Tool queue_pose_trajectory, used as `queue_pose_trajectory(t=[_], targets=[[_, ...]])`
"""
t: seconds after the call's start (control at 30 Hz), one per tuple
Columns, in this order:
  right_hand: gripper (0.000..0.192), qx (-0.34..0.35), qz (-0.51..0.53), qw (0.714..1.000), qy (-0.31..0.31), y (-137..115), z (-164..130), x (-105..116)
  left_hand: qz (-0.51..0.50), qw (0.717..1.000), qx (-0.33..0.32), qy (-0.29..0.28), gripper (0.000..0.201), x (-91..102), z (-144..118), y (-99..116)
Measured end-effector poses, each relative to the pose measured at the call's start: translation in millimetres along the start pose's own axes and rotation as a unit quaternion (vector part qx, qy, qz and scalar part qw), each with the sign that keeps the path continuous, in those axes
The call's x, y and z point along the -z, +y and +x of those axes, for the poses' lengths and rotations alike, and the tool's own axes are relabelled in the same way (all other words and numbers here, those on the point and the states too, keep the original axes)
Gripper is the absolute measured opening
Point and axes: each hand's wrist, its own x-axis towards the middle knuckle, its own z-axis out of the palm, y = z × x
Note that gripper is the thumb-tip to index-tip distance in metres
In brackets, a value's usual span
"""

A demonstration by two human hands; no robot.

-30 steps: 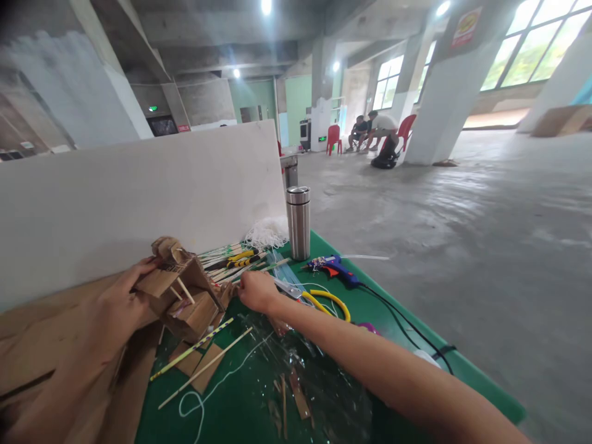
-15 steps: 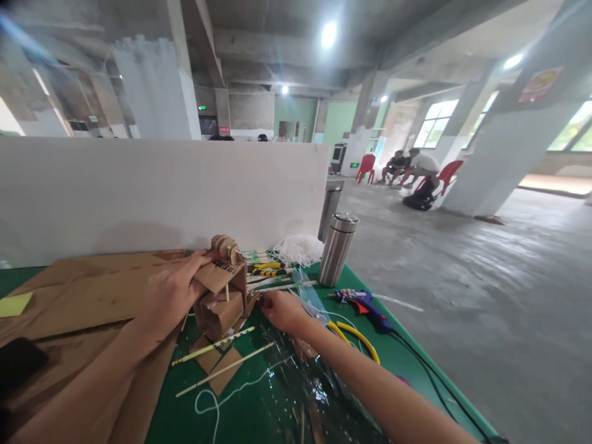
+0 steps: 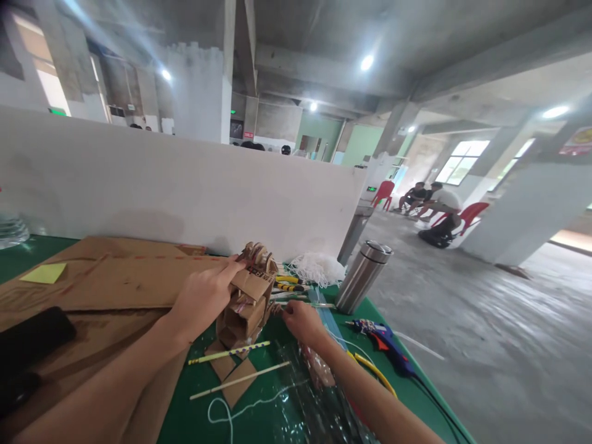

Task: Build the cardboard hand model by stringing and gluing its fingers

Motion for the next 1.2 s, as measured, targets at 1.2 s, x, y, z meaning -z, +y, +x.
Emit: queue_pose_trajectory(t=[1.2], targets=[[0.020, 0.058, 0.093, 0.993, 0.035, 4, -2, 0, 0.000, 0.999, -0.028, 0.028, 0.050, -5.3, -2, -1]])
